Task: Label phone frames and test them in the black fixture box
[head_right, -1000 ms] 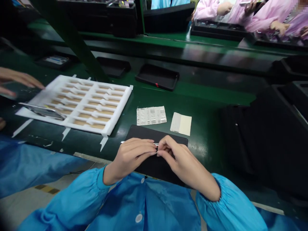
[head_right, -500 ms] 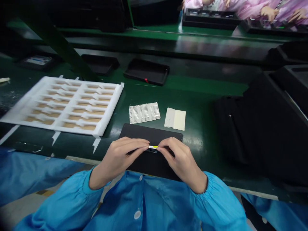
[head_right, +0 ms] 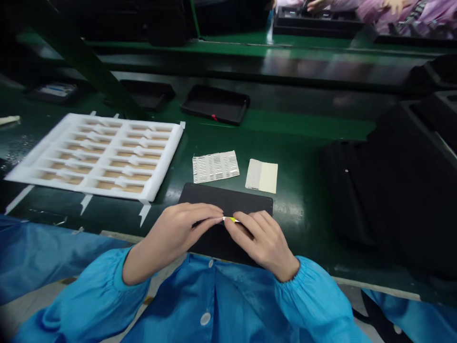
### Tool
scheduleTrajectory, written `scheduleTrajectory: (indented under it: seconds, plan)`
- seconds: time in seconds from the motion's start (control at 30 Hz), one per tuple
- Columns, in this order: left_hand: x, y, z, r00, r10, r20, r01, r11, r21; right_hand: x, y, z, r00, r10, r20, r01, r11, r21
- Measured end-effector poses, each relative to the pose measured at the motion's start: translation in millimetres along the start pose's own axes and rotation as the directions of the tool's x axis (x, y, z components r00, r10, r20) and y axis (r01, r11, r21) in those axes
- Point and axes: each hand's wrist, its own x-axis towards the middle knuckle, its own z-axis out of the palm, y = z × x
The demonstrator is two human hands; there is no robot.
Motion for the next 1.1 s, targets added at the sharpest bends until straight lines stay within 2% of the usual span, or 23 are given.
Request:
scheduleTrajectory:
  seconds: [0.1, 0.17, 0.3, 0.37, 0.43, 0.5, 0.6, 0.67, 0.73, 0.8, 0.93, 1.1]
  plan:
    - [2, -3, 3.0, 1.000, -0.010, -0.020, 0.010, 1.000, -0.021, -1, -1, 2, 1.000, 0.009, -0.013, -0.009, 1.000, -0.014]
    - [-1, -7, 6.9, 0.996, 0.013, -0.085, -0.015, 0.999, -0.028, -1, 0, 4, 0.999, 0.038, -0.010, -0.038, 0.999, 0.011]
    - [-12, -18, 16.2, 0.950, 0.199, -0.241, -0.202, 0.979, 0.009, -1, -2, 5, 0.999, 0.048, 0.006, -0.048, 0.998, 0.037]
    - [-18, -22, 19.5, 0.923, 0.274, -0.270, -0.266, 0.962, 0.066, 1, -3, 1, 0.998, 0.064, 0.008, -0.064, 0.996, 0.068]
    - [-18, -25, 20.7, 0.916, 0.292, -0.276, -0.274, 0.956, 0.103, 8, -1, -6, 0.991, 0.120, 0.056, -0.127, 0.980, 0.153]
    - [-11, -29, 19.5, 0.935, 0.270, -0.231, -0.262, 0.963, 0.069, 22, 9, -10, 0.972, 0.208, 0.110, -0.229, 0.941, 0.250]
    - [15, -46, 13.9, 0.991, 0.123, -0.052, -0.130, 0.977, -0.169, 59, 40, -2, 0.939, 0.336, 0.079, -0.345, 0.901, 0.265]
    - [37, -67, 9.0, 0.997, -0.009, 0.073, 0.034, 0.936, -0.351, 90, 65, 18, 0.927, 0.365, 0.085, -0.375, 0.904, 0.206]
    - [56, -89, 4.9, 0.986, -0.109, 0.124, 0.154, 0.878, -0.453, 118, 89, 41, 0.916, 0.361, 0.175, -0.387, 0.908, 0.157]
    - [69, -109, 2.2, 0.975, -0.173, 0.139, 0.220, 0.841, -0.494, 138, 107, 63, 0.904, 0.342, 0.255, -0.383, 0.915, 0.130]
    - [74, -130, 2.2, 0.962, -0.214, 0.168, 0.270, 0.833, -0.483, 149, 124, 85, 0.880, 0.294, 0.373, -0.354, 0.929, 0.103]
    - [73, -134, 6.2, 0.969, -0.159, 0.189, 0.228, 0.872, -0.433, 147, 126, 87, 0.857, 0.254, 0.449, -0.319, 0.945, 0.074]
